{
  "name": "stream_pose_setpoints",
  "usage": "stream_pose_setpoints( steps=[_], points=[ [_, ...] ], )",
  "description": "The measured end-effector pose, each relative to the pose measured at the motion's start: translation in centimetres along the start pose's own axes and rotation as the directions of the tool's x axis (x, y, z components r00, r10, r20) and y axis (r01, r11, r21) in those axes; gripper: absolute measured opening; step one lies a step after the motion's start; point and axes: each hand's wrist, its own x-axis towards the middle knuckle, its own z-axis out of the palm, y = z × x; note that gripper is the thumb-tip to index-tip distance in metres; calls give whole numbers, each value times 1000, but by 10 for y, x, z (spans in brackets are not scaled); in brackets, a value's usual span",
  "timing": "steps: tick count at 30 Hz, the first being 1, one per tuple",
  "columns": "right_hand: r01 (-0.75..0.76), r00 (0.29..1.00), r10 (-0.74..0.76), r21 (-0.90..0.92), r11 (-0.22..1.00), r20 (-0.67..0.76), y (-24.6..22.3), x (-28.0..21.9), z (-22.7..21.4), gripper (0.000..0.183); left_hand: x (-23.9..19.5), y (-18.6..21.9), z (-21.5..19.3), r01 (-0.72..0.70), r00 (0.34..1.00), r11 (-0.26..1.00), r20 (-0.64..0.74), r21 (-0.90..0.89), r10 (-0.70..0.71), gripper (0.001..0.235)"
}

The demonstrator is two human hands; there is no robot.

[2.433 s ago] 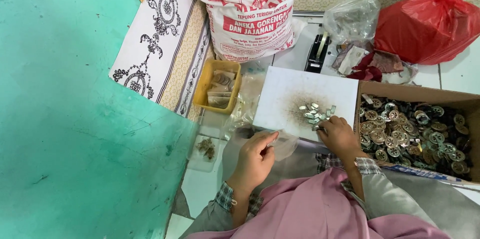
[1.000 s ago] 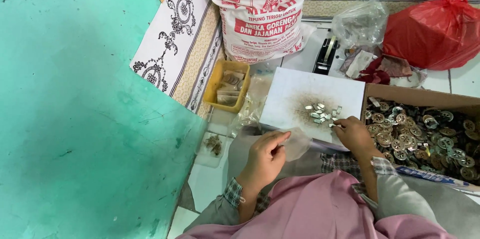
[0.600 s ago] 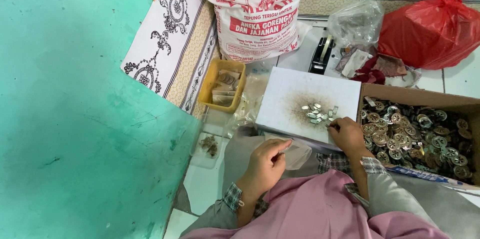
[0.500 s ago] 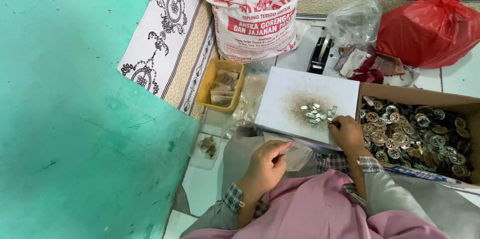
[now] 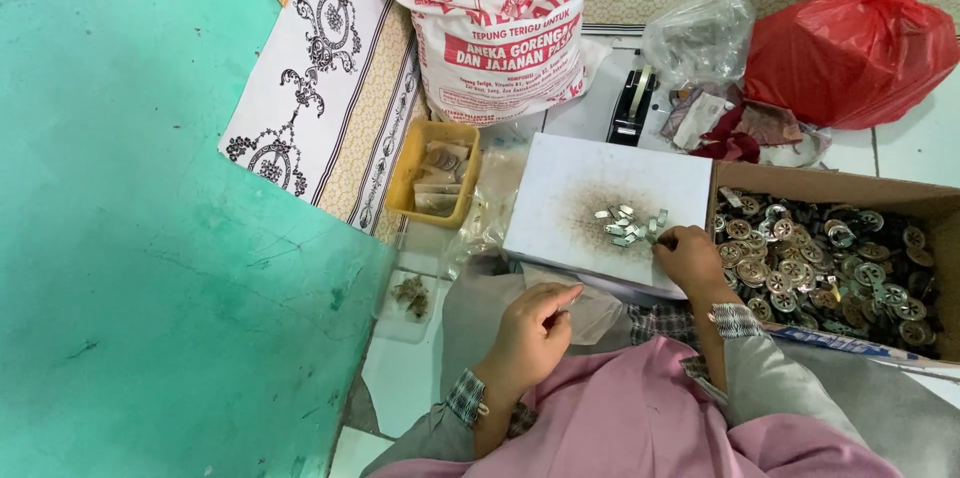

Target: Sorting small metal components from a box and placing them into a plastic bag

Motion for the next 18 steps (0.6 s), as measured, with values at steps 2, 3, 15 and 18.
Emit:
stream_pose_setpoints(
  steps=[2, 3, 15, 18],
  points=[
    [12, 1000, -12, 43, 999, 17, -11, -11, -12, 23, 1, -2, 2, -4, 1000, 1000, -5, 28, 4, 39],
    [27, 999, -30, 82, 996, 38, -16, -16, -17, 22, 0, -2, 3, -4, 1000, 998, -15, 56, 4, 39],
    [785, 616, -766, 229, 576, -183, -155, -144, -165, 17, 16, 5, 10, -69, 997, 985, -12, 160, 71, 39],
    [793, 607, -783, 46, 607, -135, -162, -145, -157, 11, 13, 4, 18, -66, 998, 989, 6, 135, 65, 39]
  ],
)
